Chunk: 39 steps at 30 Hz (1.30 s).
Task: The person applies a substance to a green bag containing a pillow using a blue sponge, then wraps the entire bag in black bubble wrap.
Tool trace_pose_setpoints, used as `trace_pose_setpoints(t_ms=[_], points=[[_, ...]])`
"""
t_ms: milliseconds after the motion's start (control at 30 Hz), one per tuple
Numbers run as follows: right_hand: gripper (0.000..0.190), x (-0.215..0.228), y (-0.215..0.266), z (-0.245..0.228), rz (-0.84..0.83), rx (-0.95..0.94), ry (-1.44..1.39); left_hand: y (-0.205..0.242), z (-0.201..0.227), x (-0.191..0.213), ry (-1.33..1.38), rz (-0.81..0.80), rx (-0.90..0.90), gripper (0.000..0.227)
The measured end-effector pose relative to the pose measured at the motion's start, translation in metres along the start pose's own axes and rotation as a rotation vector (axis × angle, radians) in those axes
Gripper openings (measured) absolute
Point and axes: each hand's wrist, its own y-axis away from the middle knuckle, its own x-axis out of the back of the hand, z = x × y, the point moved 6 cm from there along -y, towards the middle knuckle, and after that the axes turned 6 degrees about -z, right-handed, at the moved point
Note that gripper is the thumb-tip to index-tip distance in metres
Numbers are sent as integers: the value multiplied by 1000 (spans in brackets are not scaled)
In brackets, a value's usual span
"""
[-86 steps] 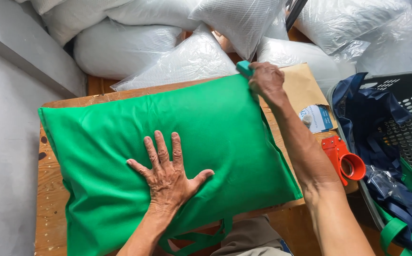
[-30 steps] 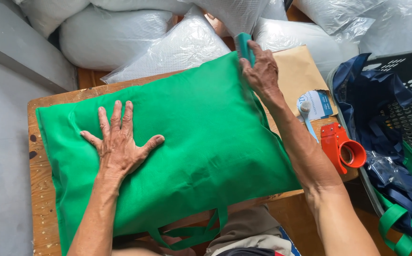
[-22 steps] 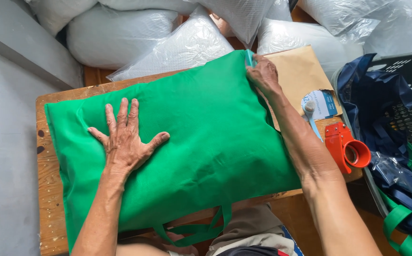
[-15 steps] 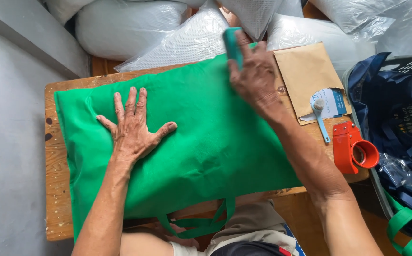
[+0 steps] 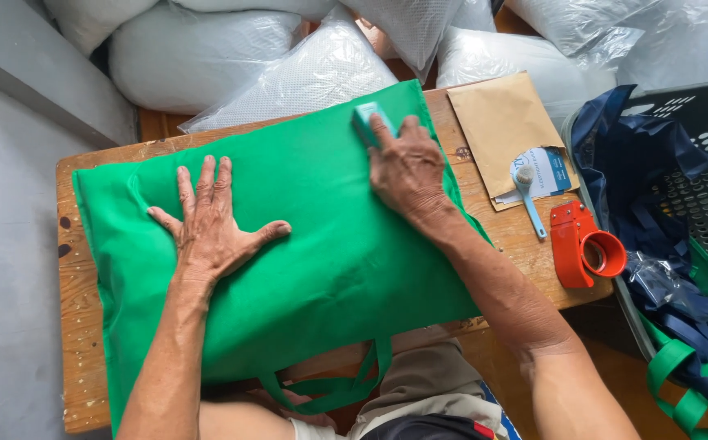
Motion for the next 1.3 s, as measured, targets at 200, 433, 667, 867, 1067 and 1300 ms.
trace_pose_setpoints(t_ms=[200, 433, 667, 867, 1067, 1300], points=[[48, -153, -10, 164, -317, -409, -269, -6, 2, -5, -12, -7, 15, 125], [54, -156, 0, 176, -375, -519, -409, -9, -6, -13, -19, 1, 12, 126], [58, -2, 6, 68, 118, -239, -182, 1, -1, -3, -31, 71, -92, 136], [62, 37, 54, -123, 221, 237, -118, 17, 3, -13, -121, 83, -162, 143], [57, 16, 47, -87, 178, 243, -38, 21, 8, -13, -103, 0, -81, 139], [47, -101, 29, 138, -221, -389, -247, 21, 14, -15, -47, 20, -86, 142]])
